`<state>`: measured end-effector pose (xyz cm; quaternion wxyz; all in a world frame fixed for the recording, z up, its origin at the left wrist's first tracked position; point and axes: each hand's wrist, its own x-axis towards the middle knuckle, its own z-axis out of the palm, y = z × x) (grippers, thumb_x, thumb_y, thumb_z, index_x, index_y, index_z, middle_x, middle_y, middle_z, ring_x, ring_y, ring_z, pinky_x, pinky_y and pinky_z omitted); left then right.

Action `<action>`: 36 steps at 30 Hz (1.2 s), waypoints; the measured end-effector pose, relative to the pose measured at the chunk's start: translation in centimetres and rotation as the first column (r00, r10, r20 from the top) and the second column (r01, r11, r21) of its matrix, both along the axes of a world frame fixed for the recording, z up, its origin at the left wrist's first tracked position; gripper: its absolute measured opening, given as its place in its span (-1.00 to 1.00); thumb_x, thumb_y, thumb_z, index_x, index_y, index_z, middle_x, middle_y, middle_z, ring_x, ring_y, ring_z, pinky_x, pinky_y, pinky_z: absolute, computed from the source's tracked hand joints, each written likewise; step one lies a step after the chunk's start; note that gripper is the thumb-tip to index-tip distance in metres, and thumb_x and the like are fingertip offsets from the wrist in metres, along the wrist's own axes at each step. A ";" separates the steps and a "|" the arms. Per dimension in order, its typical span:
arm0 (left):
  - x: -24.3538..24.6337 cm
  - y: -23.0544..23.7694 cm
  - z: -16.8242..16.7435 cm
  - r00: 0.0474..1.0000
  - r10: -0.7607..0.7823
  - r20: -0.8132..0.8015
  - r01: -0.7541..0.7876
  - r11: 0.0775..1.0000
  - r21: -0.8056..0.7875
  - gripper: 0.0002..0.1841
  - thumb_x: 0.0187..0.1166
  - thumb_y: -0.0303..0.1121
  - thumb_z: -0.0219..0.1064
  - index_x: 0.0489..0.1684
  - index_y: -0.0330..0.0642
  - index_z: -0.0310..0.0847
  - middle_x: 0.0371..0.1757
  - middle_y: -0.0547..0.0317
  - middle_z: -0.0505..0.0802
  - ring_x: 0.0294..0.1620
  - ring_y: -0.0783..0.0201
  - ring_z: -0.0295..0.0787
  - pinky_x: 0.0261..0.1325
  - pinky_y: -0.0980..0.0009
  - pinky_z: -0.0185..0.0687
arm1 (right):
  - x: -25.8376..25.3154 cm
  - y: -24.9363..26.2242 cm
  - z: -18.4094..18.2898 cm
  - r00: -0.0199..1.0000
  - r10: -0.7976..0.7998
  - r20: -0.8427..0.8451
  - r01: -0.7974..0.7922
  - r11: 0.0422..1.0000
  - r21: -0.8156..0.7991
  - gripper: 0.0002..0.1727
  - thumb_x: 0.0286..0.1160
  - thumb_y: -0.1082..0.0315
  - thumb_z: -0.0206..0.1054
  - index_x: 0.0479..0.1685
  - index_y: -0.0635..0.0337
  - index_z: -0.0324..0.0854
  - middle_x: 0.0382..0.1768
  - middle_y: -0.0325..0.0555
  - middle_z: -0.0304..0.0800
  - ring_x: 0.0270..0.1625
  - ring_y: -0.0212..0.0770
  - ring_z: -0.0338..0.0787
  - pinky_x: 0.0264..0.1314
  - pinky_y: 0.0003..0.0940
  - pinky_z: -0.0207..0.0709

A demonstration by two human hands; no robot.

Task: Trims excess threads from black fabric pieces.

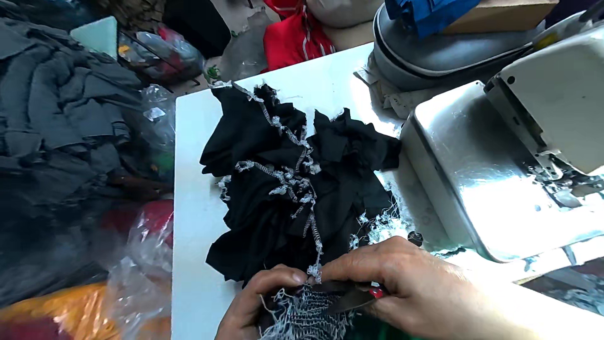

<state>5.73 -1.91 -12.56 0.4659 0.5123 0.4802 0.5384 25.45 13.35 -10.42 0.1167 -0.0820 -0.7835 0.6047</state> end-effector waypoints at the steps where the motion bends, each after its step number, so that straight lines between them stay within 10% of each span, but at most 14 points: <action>1: 0.3 -0.1 0.1 0.999 0.015 0.030 -0.015 1.000 -0.016 -0.51 0.52 0.01 0.43 0.46 0.37 0.57 0.31 0.88 0.76 0.29 0.85 0.62 0.34 0.79 0.52 | 0.0 -0.1 0.0 1.000 0.010 -0.010 -0.010 1.000 0.020 -0.59 0.46 0.62 0.21 0.27 0.29 0.72 0.04 0.07 0.88 0.11 -0.12 0.86 0.17 -0.18 0.66; 11: -1.0 -1.1 -0.7 0.991 -0.085 -0.106 0.080 0.995 -0.052 -0.53 0.52 0.18 0.37 0.38 0.34 0.65 0.35 0.88 0.68 0.39 0.85 0.49 0.44 0.74 0.42 | -0.6 -0.4 0.7 0.998 0.058 0.022 -0.059 0.997 0.047 -0.53 0.41 0.65 0.23 0.33 0.27 0.70 0.05 0.13 0.87 0.15 0.03 0.85 0.19 -0.01 0.66; 22: -3.3 -0.3 2.5 0.996 0.003 -0.091 -0.002 1.000 0.014 -0.58 0.53 0.14 0.37 0.32 0.36 0.72 0.37 0.87 0.71 0.39 0.80 0.55 0.45 0.71 0.44 | 2.7 0.6 1.0 0.855 -0.491 0.168 0.489 0.871 0.055 -0.72 0.64 0.14 0.25 0.13 -0.06 0.80 -0.37 -0.50 0.76 -0.44 -0.72 0.61 -0.42 -0.78 0.49; 28: -2.7 0.4 3.1 0.995 -0.052 -0.082 0.055 0.998 0.037 -0.57 0.57 0.12 0.34 0.38 0.34 0.69 0.38 0.91 0.69 0.41 0.86 0.50 0.46 0.77 0.37 | 4.1 -2.4 3.1 0.976 -0.108 0.189 0.179 0.891 -0.417 -0.28 0.81 -0.17 -0.14 0.22 0.33 0.68 -0.42 -0.16 0.68 -0.47 -0.42 0.55 -0.37 -0.45 0.46; 36: -3.6 0.9 2.9 0.991 -0.115 -0.063 0.119 0.991 0.058 -0.57 0.58 0.10 0.34 0.39 0.31 0.68 0.38 0.91 0.69 0.42 0.86 0.48 0.47 0.78 0.34 | 2.0 -3.6 2.6 0.965 -0.043 0.260 0.153 0.896 -0.418 -0.48 0.88 0.14 -0.10 0.24 0.39 0.66 -0.40 0.01 0.70 -0.42 -0.22 0.60 -0.26 -0.26 0.48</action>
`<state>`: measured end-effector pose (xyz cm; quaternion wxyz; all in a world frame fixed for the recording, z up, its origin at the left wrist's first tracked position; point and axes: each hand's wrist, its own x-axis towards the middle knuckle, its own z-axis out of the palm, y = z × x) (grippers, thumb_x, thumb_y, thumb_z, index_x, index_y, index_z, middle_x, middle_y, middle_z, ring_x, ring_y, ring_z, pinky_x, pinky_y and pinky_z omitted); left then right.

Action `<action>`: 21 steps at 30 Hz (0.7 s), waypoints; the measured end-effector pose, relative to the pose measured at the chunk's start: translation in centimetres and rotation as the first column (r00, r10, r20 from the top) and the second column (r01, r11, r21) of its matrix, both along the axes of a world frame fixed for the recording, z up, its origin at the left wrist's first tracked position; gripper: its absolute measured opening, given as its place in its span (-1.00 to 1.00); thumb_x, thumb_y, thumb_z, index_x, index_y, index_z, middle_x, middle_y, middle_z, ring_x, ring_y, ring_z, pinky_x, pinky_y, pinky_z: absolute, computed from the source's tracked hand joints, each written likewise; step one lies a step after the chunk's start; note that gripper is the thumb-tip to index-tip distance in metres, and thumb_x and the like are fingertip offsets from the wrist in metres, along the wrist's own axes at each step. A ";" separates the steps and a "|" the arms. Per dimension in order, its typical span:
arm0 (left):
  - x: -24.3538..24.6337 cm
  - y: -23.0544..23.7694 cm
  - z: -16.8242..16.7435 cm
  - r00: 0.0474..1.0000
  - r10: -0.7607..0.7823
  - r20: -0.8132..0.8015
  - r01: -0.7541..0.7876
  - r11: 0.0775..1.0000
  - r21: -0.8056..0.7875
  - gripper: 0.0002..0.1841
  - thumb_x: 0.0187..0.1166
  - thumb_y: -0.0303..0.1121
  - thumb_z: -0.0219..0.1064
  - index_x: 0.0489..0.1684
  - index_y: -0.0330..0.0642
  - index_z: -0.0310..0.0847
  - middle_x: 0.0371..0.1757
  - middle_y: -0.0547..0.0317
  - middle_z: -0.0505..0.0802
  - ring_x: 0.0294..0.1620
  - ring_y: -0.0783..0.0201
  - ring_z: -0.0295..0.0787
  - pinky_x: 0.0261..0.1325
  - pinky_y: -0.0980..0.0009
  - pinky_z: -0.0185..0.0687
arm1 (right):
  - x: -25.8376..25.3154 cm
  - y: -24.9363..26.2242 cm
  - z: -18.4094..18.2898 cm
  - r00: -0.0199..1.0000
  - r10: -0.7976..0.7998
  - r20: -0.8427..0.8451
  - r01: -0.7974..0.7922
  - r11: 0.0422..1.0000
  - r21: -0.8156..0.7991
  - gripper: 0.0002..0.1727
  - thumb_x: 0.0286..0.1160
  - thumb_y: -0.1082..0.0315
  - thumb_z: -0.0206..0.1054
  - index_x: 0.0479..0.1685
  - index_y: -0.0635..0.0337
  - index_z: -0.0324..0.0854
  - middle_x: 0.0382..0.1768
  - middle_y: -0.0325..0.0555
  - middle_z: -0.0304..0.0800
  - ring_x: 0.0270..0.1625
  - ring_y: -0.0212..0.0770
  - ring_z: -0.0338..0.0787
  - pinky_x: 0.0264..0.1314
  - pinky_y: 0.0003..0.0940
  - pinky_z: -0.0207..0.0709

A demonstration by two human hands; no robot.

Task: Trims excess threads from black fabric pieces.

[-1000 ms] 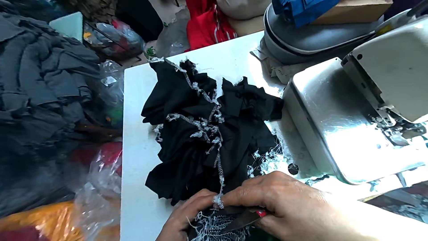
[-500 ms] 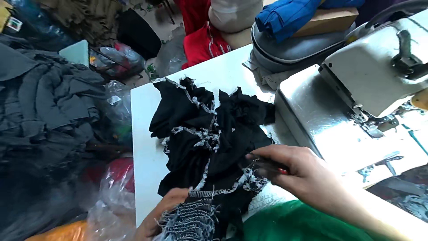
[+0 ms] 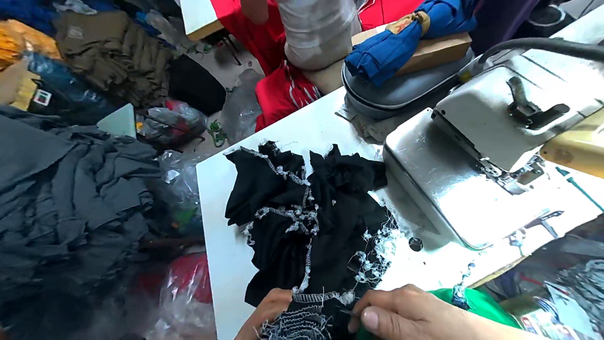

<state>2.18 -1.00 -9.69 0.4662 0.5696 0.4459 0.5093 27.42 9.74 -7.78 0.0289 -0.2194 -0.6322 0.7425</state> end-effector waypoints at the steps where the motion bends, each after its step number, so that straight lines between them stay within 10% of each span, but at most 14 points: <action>1: 0.0 0.1 -0.1 1.000 0.002 0.005 -0.002 1.000 -0.004 -0.57 0.57 0.11 0.35 0.38 0.32 0.68 0.37 0.92 0.69 0.41 0.87 0.47 0.46 0.79 0.34 | -0.1 0.0 0.1 1.000 -0.013 0.014 0.013 1.000 0.003 -0.48 0.88 0.14 -0.09 0.23 0.40 0.67 -0.39 0.03 0.71 -0.41 -0.21 0.60 -0.25 -0.24 0.48; 14: 1.1 -0.3 -1.1 0.998 -0.006 0.070 0.005 1.000 0.022 -0.58 0.55 0.11 0.37 0.35 0.32 0.70 0.35 0.90 0.70 0.40 0.85 0.49 0.46 0.78 0.34 | -0.7 -1.4 -0.2 0.971 -0.231 -0.058 0.236 0.966 0.106 -0.59 0.78 0.18 0.14 0.14 0.39 0.69 -0.43 -0.02 0.69 -0.48 -0.34 0.53 -0.34 -0.38 0.41; 21: 1.7 -0.7 -2.0 0.999 -0.043 0.020 0.042 0.997 0.064 -0.58 0.57 0.13 0.34 0.36 0.34 0.67 0.35 0.88 0.70 0.41 0.81 0.49 0.47 0.75 0.35 | -0.7 -1.9 -0.4 0.943 -0.332 -0.018 0.326 0.935 -0.138 -0.59 0.83 0.07 0.00 0.08 0.20 0.61 -0.57 -0.47 0.39 -0.59 -0.64 0.32 -0.51 -0.67 0.21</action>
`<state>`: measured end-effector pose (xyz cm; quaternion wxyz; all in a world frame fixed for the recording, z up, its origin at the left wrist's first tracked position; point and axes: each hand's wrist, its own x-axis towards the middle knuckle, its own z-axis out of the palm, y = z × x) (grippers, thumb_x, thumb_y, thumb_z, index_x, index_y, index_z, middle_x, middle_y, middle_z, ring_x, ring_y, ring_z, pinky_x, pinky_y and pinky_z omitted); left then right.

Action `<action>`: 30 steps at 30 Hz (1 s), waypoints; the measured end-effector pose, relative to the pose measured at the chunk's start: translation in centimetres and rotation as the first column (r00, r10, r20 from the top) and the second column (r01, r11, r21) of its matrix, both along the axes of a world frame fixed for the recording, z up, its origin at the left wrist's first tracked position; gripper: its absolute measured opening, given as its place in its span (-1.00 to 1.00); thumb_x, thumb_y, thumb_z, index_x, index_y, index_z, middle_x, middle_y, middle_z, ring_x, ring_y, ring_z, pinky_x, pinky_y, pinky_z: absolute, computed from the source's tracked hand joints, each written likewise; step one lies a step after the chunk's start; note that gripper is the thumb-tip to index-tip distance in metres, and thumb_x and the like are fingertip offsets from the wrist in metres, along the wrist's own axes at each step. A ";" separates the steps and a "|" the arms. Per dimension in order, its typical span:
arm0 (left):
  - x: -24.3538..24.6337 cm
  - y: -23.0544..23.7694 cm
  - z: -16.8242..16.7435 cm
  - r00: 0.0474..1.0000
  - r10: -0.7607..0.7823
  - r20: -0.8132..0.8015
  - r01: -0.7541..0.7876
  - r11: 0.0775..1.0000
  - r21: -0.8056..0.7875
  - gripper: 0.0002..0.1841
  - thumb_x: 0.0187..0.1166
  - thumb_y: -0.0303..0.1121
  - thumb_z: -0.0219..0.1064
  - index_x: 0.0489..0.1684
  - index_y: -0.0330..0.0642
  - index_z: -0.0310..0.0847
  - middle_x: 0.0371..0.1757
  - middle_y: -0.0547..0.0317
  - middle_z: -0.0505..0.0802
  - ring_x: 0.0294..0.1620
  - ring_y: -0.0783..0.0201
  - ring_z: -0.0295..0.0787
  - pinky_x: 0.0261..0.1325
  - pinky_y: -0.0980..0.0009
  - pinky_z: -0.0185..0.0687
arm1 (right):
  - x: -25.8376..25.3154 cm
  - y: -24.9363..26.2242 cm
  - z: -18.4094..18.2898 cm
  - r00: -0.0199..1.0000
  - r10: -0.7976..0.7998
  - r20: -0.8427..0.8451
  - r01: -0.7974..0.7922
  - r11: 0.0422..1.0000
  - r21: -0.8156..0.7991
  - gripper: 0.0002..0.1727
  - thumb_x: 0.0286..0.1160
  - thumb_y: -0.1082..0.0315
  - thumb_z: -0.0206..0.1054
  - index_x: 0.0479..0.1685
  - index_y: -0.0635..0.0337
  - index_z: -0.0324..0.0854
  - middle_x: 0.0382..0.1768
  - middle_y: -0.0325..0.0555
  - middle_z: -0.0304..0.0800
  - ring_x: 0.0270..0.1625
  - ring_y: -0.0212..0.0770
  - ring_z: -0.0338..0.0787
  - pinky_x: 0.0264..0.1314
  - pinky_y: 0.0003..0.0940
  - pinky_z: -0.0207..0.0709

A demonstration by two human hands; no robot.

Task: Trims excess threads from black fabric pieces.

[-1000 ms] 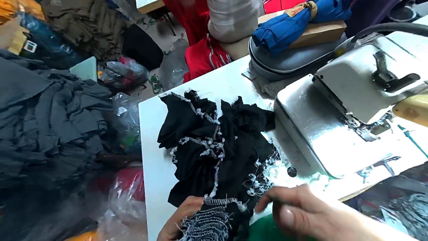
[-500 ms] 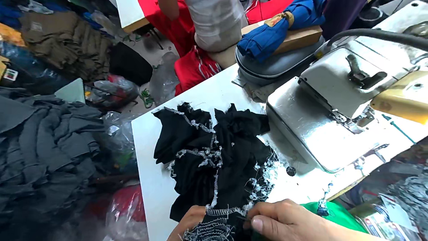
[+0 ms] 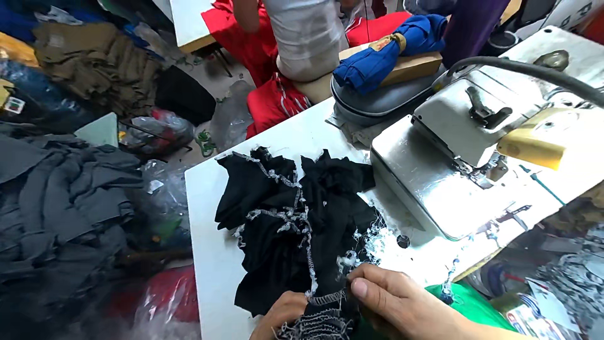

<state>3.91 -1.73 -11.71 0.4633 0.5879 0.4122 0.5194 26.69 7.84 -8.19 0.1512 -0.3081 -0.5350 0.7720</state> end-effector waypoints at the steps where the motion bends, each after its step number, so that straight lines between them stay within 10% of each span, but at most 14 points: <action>1: 0.1 0.0 0.0 1.000 0.003 0.004 -0.003 1.000 -0.001 -0.58 0.57 0.13 0.35 0.36 0.34 0.68 0.35 0.87 0.70 0.41 0.80 0.50 0.47 0.74 0.36 | 0.0 0.1 0.1 1.000 0.010 0.006 -0.010 0.999 -0.033 -0.60 0.81 0.03 0.00 0.07 0.16 0.59 -0.58 -0.51 0.36 -0.60 -0.65 0.31 -0.53 -0.68 0.19; 24: -2.2 -0.6 2.1 0.972 0.231 0.042 -0.231 0.973 -0.002 -0.59 0.59 0.09 0.32 0.26 0.14 0.76 0.30 0.60 0.83 0.39 0.70 0.62 0.49 0.65 0.42 | 2.1 1.3 0.8 0.975 -0.220 -0.039 0.224 0.966 0.130 -0.55 0.79 -0.09 0.01 0.14 0.05 0.62 -0.48 -0.60 0.49 -0.58 -0.74 0.33 -0.57 -0.78 0.20; 30: -4.2 6.2 3.1 0.770 0.563 0.302 -0.632 0.739 0.235 -0.75 0.57 -0.62 0.08 -0.51 -0.26 0.59 -0.51 0.42 0.82 -0.40 0.75 0.70 -0.13 0.82 0.51 | 4.4 4.0 0.5 0.801 -0.572 0.177 0.161 0.490 0.857 -0.53 0.62 0.08 0.25 0.42 0.09 0.61 -0.10 -0.19 0.72 -0.31 -0.40 0.68 -0.31 -0.47 0.58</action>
